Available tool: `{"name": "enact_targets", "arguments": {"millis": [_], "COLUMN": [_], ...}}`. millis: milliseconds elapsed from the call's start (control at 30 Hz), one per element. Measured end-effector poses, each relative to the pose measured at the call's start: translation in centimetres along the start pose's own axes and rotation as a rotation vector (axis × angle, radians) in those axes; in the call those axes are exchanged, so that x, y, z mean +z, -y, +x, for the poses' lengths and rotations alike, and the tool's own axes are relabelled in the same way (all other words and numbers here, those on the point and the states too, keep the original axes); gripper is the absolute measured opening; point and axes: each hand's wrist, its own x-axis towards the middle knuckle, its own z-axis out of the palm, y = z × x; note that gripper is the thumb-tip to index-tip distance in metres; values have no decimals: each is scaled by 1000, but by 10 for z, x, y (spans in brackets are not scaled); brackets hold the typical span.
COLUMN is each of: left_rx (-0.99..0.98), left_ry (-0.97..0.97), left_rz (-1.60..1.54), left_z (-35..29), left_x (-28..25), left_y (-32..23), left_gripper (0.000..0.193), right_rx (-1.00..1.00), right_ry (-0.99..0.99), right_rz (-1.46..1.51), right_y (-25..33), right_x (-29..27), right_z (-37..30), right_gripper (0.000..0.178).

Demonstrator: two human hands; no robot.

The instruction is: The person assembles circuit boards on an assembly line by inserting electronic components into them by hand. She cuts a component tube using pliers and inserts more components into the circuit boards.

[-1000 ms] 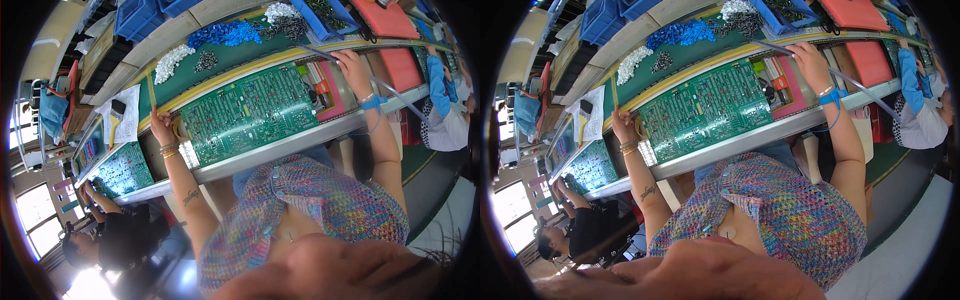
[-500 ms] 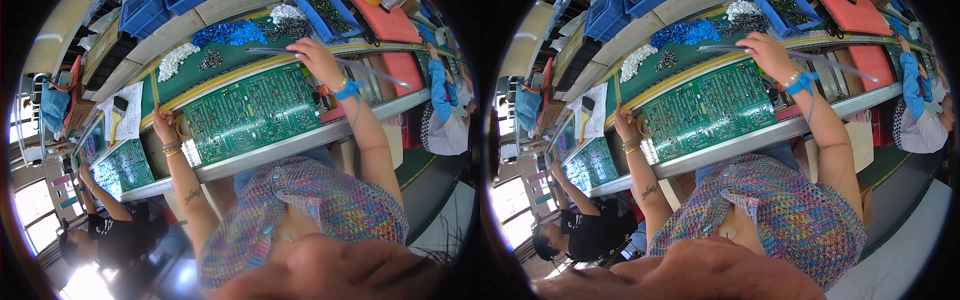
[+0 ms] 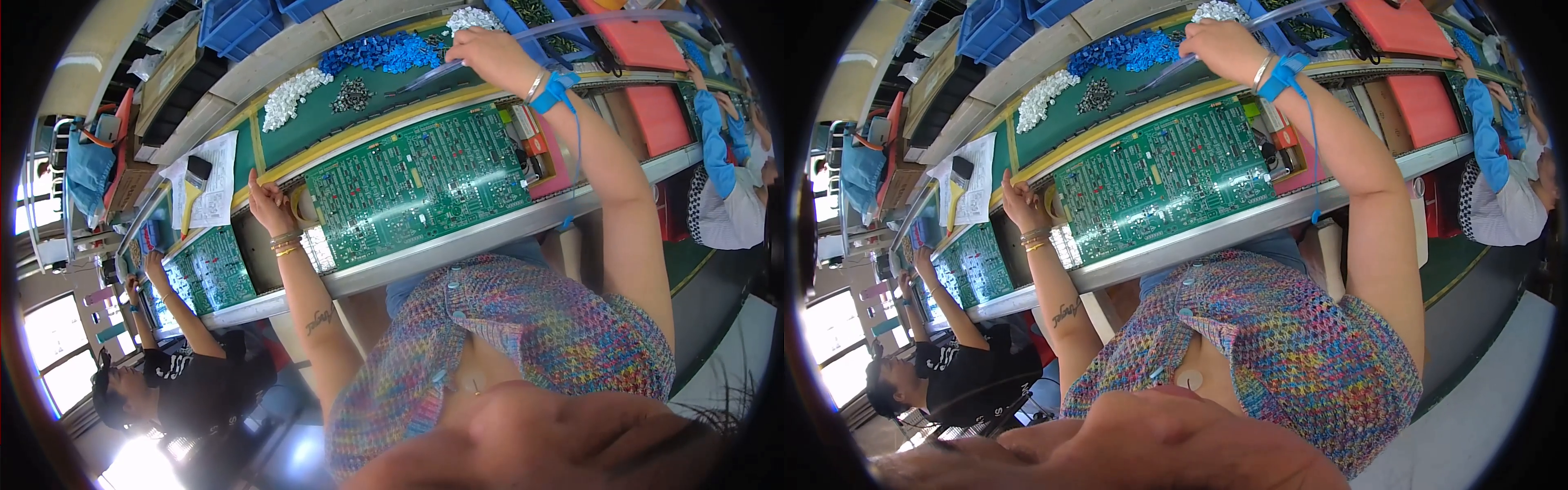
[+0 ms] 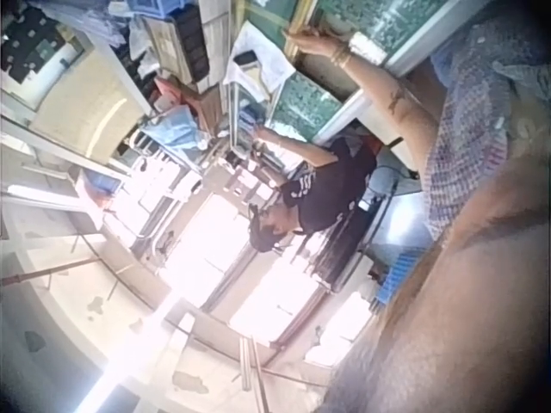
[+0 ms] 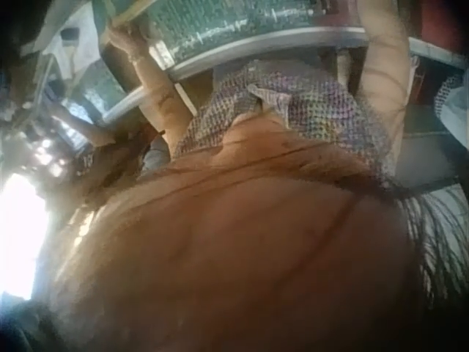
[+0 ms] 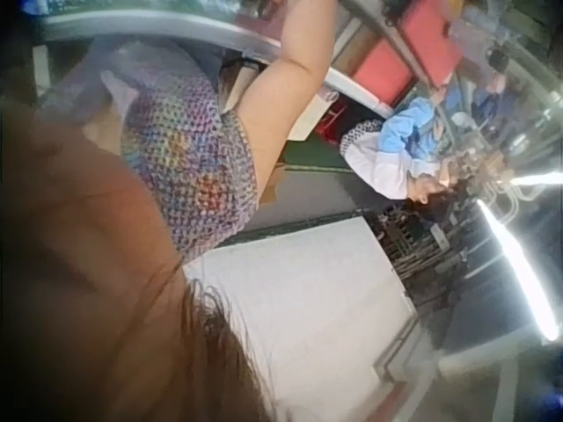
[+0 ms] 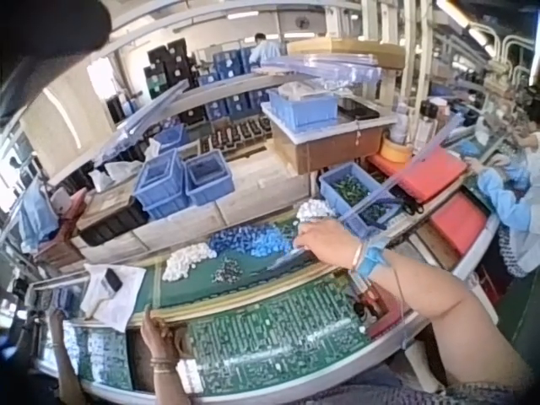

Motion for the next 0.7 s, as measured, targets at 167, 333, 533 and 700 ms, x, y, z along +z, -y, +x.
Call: {"name": "enact_targets", "arguments": {"millis": [167, 333, 533, 700], "left_rx": [88, 193, 234, 267], "left_ry": [-61, -49, -24, -51], "left_rz": [-19, -13, 38, 29], "left_z": [-5, 0, 1, 1], "left_x": [2, -3, 2, -4], "left_y": [-8, -4, -2, -1], "left_gripper": [37, 32, 30, 30], "right_rx": [-28, 4, -86, -64], "right_ry": [77, 50, -52, -16], "right_rz": [-92, -131, -97, -200], "right_y": [-19, -25, -23, -22], "right_x": [-19, -31, -22, -50], "right_z": [-9, -15, -14, -17], "right_gripper": [22, 22, 18, 22]}}
